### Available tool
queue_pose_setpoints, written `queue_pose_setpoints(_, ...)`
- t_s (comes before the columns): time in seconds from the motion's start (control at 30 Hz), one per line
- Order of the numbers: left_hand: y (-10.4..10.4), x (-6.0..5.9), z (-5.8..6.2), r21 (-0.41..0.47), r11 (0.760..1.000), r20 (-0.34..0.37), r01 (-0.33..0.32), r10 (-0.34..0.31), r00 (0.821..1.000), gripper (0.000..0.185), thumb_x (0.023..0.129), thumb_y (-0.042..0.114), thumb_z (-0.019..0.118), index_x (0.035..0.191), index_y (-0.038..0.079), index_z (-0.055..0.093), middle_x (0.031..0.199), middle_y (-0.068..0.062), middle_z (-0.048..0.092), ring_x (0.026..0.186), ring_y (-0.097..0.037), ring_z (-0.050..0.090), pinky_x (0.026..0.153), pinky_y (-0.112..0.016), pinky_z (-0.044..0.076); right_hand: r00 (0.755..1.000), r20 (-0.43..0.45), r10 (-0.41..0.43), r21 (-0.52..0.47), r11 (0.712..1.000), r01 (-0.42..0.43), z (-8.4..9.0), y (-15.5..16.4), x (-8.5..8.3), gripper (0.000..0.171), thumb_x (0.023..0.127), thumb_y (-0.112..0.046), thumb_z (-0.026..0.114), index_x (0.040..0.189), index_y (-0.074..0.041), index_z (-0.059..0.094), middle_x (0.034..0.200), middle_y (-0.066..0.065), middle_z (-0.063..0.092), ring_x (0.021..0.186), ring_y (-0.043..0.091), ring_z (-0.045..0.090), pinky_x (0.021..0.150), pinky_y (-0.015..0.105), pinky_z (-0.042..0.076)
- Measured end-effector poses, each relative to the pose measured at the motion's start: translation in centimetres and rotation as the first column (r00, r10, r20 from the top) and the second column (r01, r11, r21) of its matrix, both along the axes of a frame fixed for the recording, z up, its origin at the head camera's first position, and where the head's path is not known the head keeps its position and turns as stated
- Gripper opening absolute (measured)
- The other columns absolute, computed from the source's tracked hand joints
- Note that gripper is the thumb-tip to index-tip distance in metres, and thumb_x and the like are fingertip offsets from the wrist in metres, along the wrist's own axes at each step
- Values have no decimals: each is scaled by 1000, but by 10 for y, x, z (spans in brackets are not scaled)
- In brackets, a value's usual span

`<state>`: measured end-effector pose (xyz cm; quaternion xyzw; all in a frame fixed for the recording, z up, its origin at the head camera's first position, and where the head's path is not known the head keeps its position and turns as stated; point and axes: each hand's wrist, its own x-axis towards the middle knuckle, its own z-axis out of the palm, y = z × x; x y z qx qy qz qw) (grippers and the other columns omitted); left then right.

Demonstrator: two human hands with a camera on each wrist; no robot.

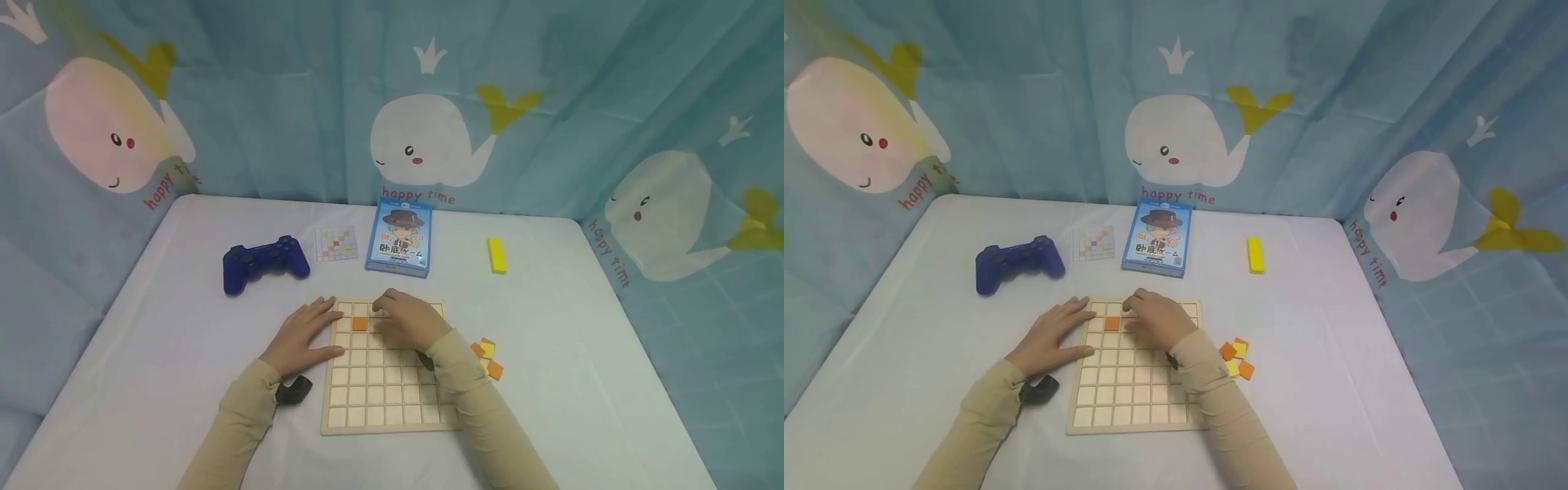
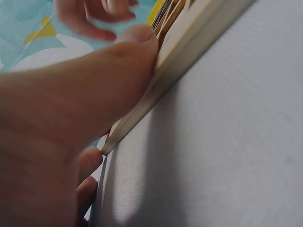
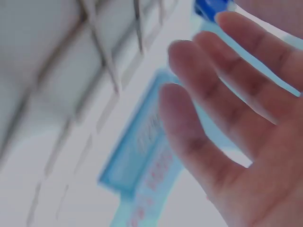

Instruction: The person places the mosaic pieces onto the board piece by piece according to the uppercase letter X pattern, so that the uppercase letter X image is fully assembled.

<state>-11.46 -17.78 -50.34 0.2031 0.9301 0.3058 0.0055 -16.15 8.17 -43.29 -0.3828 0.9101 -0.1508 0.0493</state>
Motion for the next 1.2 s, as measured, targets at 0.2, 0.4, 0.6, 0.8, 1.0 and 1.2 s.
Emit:
queue_pose_setpoints(0.2,1,0,0,-1,1000,-2,-6,6,1000,69,81,51,69,137,15,52,154,-8,34,144,-31,25,120,-49,16,980,31,-199,-55,978,200,19,68,20,38,89,-24,70,121,-9,59,113,4,65,97,18,65,83,33,56)
queue_pose_setpoints(0.4,4,0,-2,-5,1000,-14,-4,4,1000,68,81,53,69,136,16,53,153,-10,35,143,-34,26,118,-53,18,870,107,-481,-44,872,487,13,140,52,49,88,-25,71,129,-7,53,111,7,66,95,22,63,72,37,56)
queue_pose_setpoints(0.6,3,0,2,-6,1000,20,-21,21,1000,68,79,52,71,134,16,53,154,-11,34,143,-35,24,117,-55,18,829,115,-547,-62,829,555,-2,180,72,42,86,-19,73,122,-5,57,106,8,67,89,22,63,69,36,55)
queue_pose_setpoints(0.8,2,0,4,-18,1000,66,-22,23,998,69,79,54,70,135,17,52,155,-8,32,145,-32,21,119,-52,15,782,179,-598,-33,790,612,-14,186,80,37,87,-18,71,121,-10,60,110,4,64,90,18,60,74,36,54)
queue_pose_setpoints(1.0,2,0,2,-21,1000,67,-17,19,998,70,79,55,70,136,18,52,155,-7,32,145,-31,21,120,-51,14,803,189,-565,-48,812,582,-21,181,88,36,86,-21,72,119,-9,62,115,3,64,97,21,61,81,40,55)
queue_pose_setpoints(1.2,1,0,2,-20,1000,59,-22,23,998,70,79,56,69,135,19,52,155,-6,32,145,-30,22,120,-50,15,810,174,-561,-14,821,571,-19,177,92,31,84,-12,73,114,-9,63,111,3,64,99,22,61,86,43,55)
